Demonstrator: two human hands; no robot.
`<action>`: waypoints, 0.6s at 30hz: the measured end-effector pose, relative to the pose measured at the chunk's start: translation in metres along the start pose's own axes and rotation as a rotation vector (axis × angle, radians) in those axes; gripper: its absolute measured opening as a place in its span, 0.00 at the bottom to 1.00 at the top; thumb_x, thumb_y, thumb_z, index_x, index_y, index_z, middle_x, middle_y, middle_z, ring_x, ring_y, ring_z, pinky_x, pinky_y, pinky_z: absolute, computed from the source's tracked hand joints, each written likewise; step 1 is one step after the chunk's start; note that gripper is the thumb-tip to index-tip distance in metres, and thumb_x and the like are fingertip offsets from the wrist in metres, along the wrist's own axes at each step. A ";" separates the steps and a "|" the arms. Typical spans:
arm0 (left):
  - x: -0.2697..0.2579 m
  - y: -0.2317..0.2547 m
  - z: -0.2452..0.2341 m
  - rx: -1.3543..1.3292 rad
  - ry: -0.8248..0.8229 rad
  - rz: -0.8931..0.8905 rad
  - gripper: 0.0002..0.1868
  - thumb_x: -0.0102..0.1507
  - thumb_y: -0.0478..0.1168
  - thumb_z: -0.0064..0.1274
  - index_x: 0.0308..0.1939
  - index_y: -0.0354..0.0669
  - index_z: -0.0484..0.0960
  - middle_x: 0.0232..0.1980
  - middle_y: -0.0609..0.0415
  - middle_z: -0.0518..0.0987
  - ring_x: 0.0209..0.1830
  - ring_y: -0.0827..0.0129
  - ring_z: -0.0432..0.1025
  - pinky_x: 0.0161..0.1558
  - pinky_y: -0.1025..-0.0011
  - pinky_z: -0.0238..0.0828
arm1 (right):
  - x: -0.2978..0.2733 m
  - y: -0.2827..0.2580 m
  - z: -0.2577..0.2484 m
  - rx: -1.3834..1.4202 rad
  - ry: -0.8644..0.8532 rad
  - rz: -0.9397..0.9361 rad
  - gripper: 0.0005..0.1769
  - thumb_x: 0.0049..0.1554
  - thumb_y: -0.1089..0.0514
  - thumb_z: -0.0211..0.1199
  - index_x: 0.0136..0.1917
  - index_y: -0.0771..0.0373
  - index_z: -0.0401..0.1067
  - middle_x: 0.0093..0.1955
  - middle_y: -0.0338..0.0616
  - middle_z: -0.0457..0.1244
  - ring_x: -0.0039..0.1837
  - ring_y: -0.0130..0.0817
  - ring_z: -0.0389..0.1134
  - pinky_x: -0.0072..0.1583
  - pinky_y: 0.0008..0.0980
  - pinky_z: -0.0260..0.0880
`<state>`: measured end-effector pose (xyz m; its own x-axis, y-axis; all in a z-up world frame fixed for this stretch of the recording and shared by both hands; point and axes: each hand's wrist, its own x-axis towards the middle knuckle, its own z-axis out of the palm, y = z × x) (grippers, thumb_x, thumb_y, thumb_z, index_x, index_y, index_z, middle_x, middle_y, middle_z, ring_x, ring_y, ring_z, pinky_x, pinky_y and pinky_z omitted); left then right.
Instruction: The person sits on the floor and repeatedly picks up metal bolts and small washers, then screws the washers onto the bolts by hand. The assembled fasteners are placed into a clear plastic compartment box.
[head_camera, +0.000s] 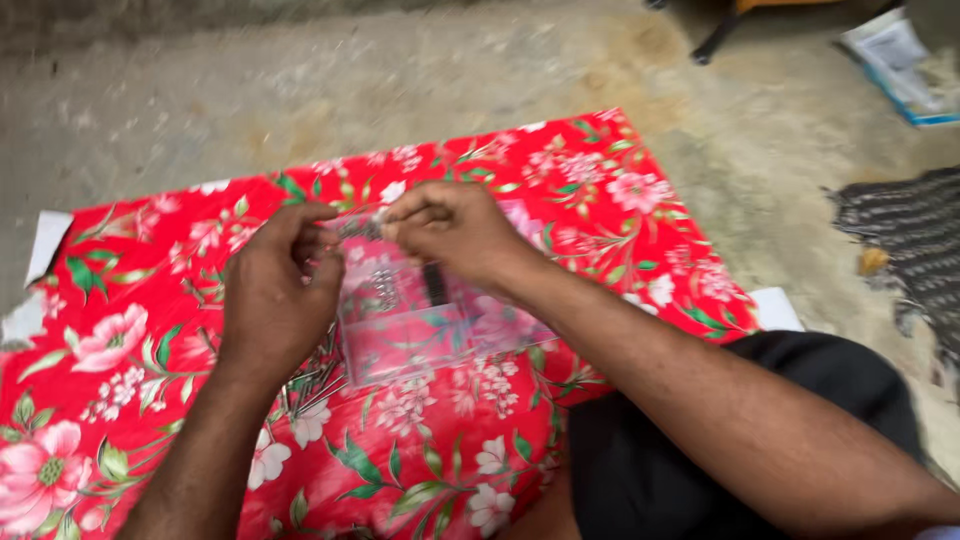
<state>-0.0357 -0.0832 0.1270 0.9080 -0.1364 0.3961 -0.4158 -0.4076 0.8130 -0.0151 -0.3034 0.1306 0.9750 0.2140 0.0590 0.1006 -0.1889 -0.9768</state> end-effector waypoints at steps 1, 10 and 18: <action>0.002 -0.003 0.001 0.004 -0.012 -0.044 0.18 0.62 0.31 0.56 0.56 0.41 0.80 0.43 0.51 0.85 0.41 0.70 0.80 0.43 0.68 0.78 | -0.001 0.002 -0.002 0.050 -0.008 0.027 0.08 0.60 0.64 0.66 0.53 0.68 0.76 0.44 0.40 0.72 0.45 0.23 0.72 0.48 0.25 0.77; 0.002 -0.010 0.027 -0.014 -0.071 -0.121 0.19 0.61 0.30 0.55 0.57 0.40 0.80 0.41 0.48 0.83 0.35 0.67 0.79 0.39 0.68 0.76 | 0.011 0.041 0.014 -0.010 -0.034 0.087 0.09 0.62 0.64 0.65 0.55 0.67 0.76 0.46 0.38 0.72 0.45 0.20 0.72 0.47 0.23 0.75; 0.002 -0.026 0.046 -0.150 -0.113 -0.301 0.22 0.57 0.30 0.57 0.56 0.40 0.79 0.38 0.51 0.84 0.34 0.69 0.80 0.40 0.71 0.78 | 0.008 0.069 0.018 0.077 -0.035 0.147 0.07 0.61 0.65 0.66 0.53 0.67 0.74 0.45 0.36 0.70 0.48 0.18 0.71 0.49 0.22 0.75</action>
<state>-0.0210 -0.1145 0.0869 0.9875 -0.1323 0.0860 -0.1236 -0.3091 0.9430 -0.0041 -0.2978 0.0599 0.9705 0.2229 -0.0920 -0.0597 -0.1473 -0.9873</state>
